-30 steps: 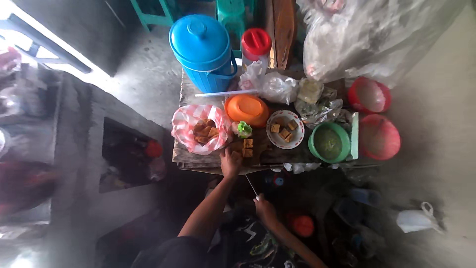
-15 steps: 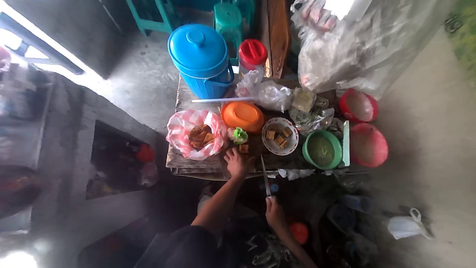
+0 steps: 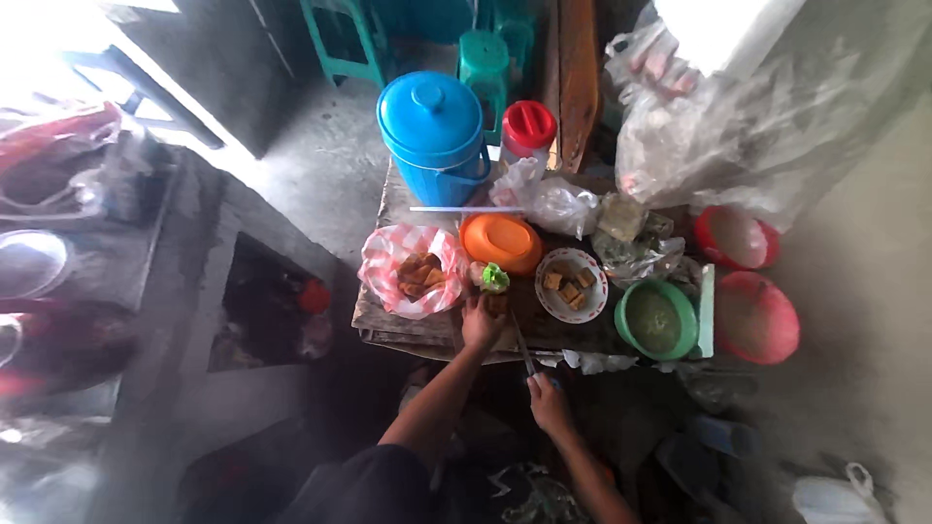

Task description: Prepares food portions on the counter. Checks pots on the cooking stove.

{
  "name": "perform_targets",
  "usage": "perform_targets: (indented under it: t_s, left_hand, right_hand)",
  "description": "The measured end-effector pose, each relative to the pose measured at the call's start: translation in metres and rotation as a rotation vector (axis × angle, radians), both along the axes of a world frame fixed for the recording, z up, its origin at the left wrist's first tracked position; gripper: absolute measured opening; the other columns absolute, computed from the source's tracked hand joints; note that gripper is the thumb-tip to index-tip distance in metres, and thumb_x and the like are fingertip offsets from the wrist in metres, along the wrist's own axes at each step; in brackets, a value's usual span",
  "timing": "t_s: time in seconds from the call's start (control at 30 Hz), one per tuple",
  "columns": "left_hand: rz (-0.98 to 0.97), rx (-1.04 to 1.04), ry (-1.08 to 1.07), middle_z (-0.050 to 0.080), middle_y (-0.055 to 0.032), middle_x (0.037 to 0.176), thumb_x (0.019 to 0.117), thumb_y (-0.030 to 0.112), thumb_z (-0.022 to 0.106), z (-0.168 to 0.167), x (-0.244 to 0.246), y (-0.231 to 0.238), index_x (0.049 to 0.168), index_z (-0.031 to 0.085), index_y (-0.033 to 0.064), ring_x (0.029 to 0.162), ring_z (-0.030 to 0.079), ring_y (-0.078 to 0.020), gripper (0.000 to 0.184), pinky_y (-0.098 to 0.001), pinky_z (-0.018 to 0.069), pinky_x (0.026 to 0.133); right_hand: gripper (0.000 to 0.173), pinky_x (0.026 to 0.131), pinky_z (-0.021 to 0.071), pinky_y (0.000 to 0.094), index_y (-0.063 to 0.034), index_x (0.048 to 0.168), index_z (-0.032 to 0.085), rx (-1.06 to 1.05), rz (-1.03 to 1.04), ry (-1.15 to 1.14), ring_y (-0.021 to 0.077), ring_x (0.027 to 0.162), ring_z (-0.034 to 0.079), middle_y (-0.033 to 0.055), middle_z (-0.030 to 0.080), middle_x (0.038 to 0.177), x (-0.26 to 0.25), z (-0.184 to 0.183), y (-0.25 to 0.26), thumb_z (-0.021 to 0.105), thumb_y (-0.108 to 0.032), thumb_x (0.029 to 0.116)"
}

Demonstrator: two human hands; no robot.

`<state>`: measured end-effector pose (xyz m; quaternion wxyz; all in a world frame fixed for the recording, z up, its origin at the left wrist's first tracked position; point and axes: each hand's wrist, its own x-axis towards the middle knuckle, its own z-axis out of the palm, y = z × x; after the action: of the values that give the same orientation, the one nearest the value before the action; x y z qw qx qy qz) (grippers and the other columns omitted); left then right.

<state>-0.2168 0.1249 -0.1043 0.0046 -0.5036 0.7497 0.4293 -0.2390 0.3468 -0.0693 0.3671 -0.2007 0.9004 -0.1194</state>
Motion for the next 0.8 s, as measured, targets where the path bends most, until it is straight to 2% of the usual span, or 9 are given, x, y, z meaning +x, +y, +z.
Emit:
perform_targets:
  t_s: [0.1, 0.17, 0.33, 0.47, 0.57, 0.63, 0.73, 0.77, 0.8]
  left_hand:
    - [-0.017, -0.014, -0.047, 0.048, -0.0142, 0.151, 0.0858, 0.039, 0.074, -0.001, -0.002, 0.002, 0.146, 0.055, 0.0335, 0.132, 0.052, -0.04, 0.063, -0.0587, 0.0559, 0.09]
    - [-0.084, -0.056, -0.053, 0.048, -0.0143, 0.151, 0.0878, 0.04, 0.072, 0.0, 0.002, 0.001, 0.146, 0.054, 0.0336, 0.134, 0.05, -0.0415, 0.061, -0.0588, 0.0568, 0.087]
    - [-0.289, -0.196, -0.043, 0.048, -0.0088, 0.152, 0.0985, 0.04, 0.061, 0.0, 0.005, 0.0, 0.141, 0.058, 0.0406, 0.134, 0.05, -0.0394, 0.043, -0.0571, 0.0579, 0.085]
    - [-0.404, -0.251, -0.012, 0.053, -0.0095, 0.148, 0.0984, 0.033, 0.062, -0.006, 0.004, -0.005, 0.139, 0.061, 0.0358, 0.133, 0.051, -0.0403, 0.041, -0.0578, 0.0572, 0.086]
    - [-0.412, -0.327, 0.062, 0.057, -0.0098, 0.143, 0.0979, 0.035, 0.062, -0.014, 0.009, -0.004, 0.136, 0.064, 0.032, 0.13, 0.055, -0.0377, 0.038, -0.0567, 0.0573, 0.087]
    - [-0.397, -0.369, 0.13, 0.06, -0.0109, 0.14, 0.0985, 0.035, 0.06, -0.02, 0.015, -0.006, 0.134, 0.066, 0.0285, 0.127, 0.058, -0.0364, 0.037, -0.0565, 0.0569, 0.089]
    - [-0.386, -0.199, 0.251, 0.062, -0.0131, 0.138, 0.0964, 0.029, 0.065, -0.021, 0.026, -0.014, 0.136, 0.065, 0.0189, 0.124, 0.061, -0.0318, 0.041, -0.0533, 0.0536, 0.1]
    - [-0.367, -0.089, 0.332, 0.065, -0.013, 0.131, 0.0936, 0.026, 0.071, -0.022, 0.03, -0.017, 0.137, 0.063, 0.0148, 0.116, 0.066, -0.0274, 0.045, -0.0493, 0.0549, 0.099]
    - [-0.346, 0.043, 0.42, 0.069, -0.011, 0.122, 0.091, 0.025, 0.075, -0.02, 0.034, -0.02, 0.137, 0.062, 0.0128, 0.104, 0.069, -0.0218, 0.049, -0.044, 0.0581, 0.092]
  right_hand:
    - [0.044, 0.089, 0.0562, 0.0559, -0.0077, 0.131, 0.063, -0.008, 0.051, 0.012, 0.0346, 0.099, 0.072, 0.0185, 0.073, 0.103, -0.002, 0.002, 0.003, 0.042, -0.041, 0.1096]
    - [0.044, 0.089, 0.0567, 0.0552, -0.0072, 0.131, 0.063, -0.018, 0.063, 0.019, 0.0342, 0.097, 0.072, 0.0186, 0.073, 0.102, -0.002, 0.002, 0.008, 0.043, -0.04, 0.1097]
    - [0.042, 0.088, 0.0571, 0.0546, -0.005, 0.126, 0.066, -0.022, 0.045, 0.038, 0.0338, 0.095, 0.073, 0.0185, 0.073, 0.099, -0.003, 0.004, 0.019, 0.044, -0.038, 0.1093]
    - [0.044, 0.087, 0.0569, 0.0557, -0.0064, 0.126, 0.064, 0.017, -0.009, 0.009, 0.0341, 0.096, 0.072, 0.0181, 0.073, 0.1, 0.007, 0.012, 0.037, 0.043, -0.041, 0.1092]
    - [0.045, 0.083, 0.0576, 0.0541, -0.0067, 0.125, 0.065, 0.0, -0.124, 0.019, 0.0329, 0.091, 0.072, 0.0171, 0.072, 0.095, 0.026, 0.022, 0.053, 0.042, -0.042, 0.1092]
    - [0.046, 0.086, 0.0571, 0.0542, -0.007, 0.128, 0.064, 0.004, -0.218, -0.01, 0.0331, 0.094, 0.072, 0.0177, 0.073, 0.098, 0.038, 0.027, 0.06, 0.041, -0.043, 0.1094]
    - [0.046, 0.09, 0.056, 0.055, -0.0085, 0.131, 0.063, 0.028, -0.384, -0.045, 0.0332, 0.101, 0.072, 0.0177, 0.073, 0.106, 0.066, 0.031, 0.072, 0.041, -0.043, 0.1096]
    - [0.046, 0.091, 0.0557, 0.0549, -0.0072, 0.13, 0.063, 0.016, -0.452, -0.042, 0.0334, 0.102, 0.071, 0.0182, 0.072, 0.107, 0.079, 0.034, 0.074, 0.041, -0.043, 0.1097]
    - [0.046, 0.091, 0.0558, 0.0546, -0.0054, 0.128, 0.064, -0.012, -0.532, -0.019, 0.0335, 0.101, 0.071, 0.0189, 0.072, 0.107, 0.093, 0.034, 0.077, 0.042, -0.042, 0.1096]
